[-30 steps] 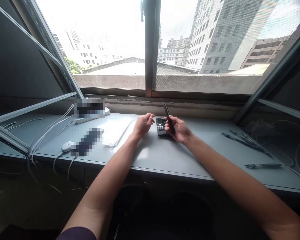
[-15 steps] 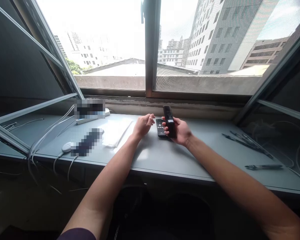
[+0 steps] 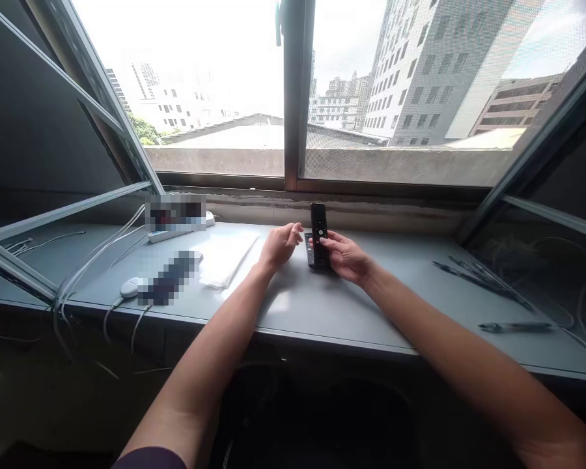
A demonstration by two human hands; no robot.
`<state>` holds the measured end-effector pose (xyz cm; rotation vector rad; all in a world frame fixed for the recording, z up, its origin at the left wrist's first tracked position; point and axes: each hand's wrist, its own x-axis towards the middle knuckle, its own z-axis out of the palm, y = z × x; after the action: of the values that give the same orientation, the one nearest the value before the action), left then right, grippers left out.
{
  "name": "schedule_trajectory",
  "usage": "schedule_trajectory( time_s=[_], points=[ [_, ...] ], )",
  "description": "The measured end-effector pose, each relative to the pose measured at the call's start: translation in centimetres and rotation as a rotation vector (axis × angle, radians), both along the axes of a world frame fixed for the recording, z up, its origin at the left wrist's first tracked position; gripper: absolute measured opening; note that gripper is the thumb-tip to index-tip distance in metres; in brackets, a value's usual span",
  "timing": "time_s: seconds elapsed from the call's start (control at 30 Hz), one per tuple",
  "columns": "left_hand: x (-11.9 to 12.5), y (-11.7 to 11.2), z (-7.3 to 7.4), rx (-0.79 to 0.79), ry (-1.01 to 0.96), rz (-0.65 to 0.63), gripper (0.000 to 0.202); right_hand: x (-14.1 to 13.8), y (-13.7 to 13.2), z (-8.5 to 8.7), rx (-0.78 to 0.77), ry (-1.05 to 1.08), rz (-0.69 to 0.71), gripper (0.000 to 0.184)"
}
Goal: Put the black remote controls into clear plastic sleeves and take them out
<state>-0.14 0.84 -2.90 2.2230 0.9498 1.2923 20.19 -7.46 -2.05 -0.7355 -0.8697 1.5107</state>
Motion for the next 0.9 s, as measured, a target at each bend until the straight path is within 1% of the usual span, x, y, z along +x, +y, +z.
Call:
schedule_trajectory(
  time_s=[0.13, 0.27, 0.37, 0.5, 0.67, 0.8, 0.87, 0.9],
  points=[
    [0.0, -0.1, 0.1, 0.004, 0.01, 0.004, 0.047, 0.0, 0.2, -0.4, 0.138, -0.026, -0.086, 0.04],
    [0.0, -0.1, 0.1, -0.005, 0.007, 0.005, 0.046, -0.2, 0.2, -0.3, 0.241, -0.051, -0.163, 0.044],
    [0.0, -0.1, 0.1, -0.014, 0.004, -0.004, 0.046, -0.4, 0.2, -0.4, 0.231, -0.068, -0.19, 0.045],
    [0.0, -0.2, 0.0, -0.005, 0.007, -0.009, 0.045, -0.4, 0.2, -0.5, 0.214, -0.075, -0.172, 0.047],
    [0.1, -0.3, 0.2, 0.061, 0.036, 0.036, 0.04, -0.5, -0.1, -0.3, 0.228, -0.083, -0.147, 0.047],
    [0.0, -0.6, 0.6, 0.118, 0.049, 0.063, 0.044, -0.5, -0.2, -0.1, 0.234, -0.111, -0.137, 0.05],
    [0.1, -0.9, 0.9, 0.129, 0.036, 0.03, 0.048, -0.5, -0.2, -0.2, 0.217, -0.148, -0.142, 0.052],
    [0.1, -1.1, 1.1, 0.117, 0.023, -0.007, 0.048, -0.6, -0.2, -0.2, 0.203, -0.168, -0.151, 0.053]
  ],
)
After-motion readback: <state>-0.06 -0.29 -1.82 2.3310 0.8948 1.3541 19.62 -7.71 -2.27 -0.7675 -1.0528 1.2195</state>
